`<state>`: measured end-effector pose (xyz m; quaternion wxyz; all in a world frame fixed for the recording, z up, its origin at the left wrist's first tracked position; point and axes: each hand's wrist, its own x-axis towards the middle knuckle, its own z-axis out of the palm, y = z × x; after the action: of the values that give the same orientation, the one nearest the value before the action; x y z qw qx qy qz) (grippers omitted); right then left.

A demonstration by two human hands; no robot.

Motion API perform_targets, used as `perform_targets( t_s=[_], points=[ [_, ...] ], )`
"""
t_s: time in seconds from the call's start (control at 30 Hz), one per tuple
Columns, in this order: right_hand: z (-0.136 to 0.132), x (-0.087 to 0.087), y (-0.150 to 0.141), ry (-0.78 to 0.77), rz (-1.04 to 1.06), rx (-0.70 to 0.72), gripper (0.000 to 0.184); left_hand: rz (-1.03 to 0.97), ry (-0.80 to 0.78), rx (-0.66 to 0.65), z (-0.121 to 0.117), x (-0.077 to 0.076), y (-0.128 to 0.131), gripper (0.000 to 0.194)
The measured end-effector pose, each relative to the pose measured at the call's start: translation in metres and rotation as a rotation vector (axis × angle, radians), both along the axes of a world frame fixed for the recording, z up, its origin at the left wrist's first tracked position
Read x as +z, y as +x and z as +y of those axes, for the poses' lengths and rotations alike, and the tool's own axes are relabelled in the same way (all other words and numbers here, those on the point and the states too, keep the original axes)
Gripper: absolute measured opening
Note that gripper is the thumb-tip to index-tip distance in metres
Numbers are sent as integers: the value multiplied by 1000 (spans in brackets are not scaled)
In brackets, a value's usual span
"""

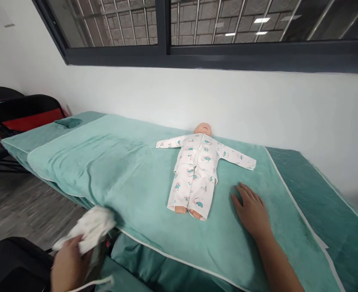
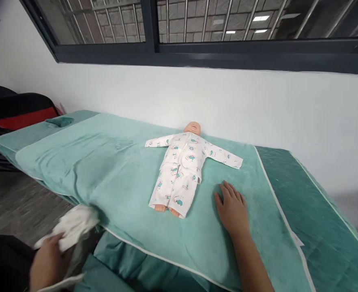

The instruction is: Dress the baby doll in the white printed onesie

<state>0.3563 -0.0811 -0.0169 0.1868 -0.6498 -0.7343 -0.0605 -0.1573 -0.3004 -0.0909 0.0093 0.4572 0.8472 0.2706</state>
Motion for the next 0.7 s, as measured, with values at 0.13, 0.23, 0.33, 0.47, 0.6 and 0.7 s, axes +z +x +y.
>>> perform_targets(
  t_s=[0.13, 0.23, 0.33, 0.47, 0.6, 0.7],
  points=[
    [-2, 2, -1, -11, 47, -11, 44, 147, 273, -131, 66, 7, 50, 37],
    [-1, 2, 1, -22, 93, 2, 41, 121, 533, -204, 112, 46, 88, 37],
    [-1, 3, 2, 16, 209, 35, 38, -17, 733, -274, 147, 86, 117, 36],
    [-20, 18, -21, 156, 575, 180, 40, -382, 823, -247, 169, 126, 156, 25],
    [-56, 53, -86, 73, 886, 492, 66, -926, 707, -198, 171, 162, 193, 30],
    [-65, 80, -137, -142, 876, 665, 123, -1153, 675, -174, 171, 187, 208, 39]
  ],
)
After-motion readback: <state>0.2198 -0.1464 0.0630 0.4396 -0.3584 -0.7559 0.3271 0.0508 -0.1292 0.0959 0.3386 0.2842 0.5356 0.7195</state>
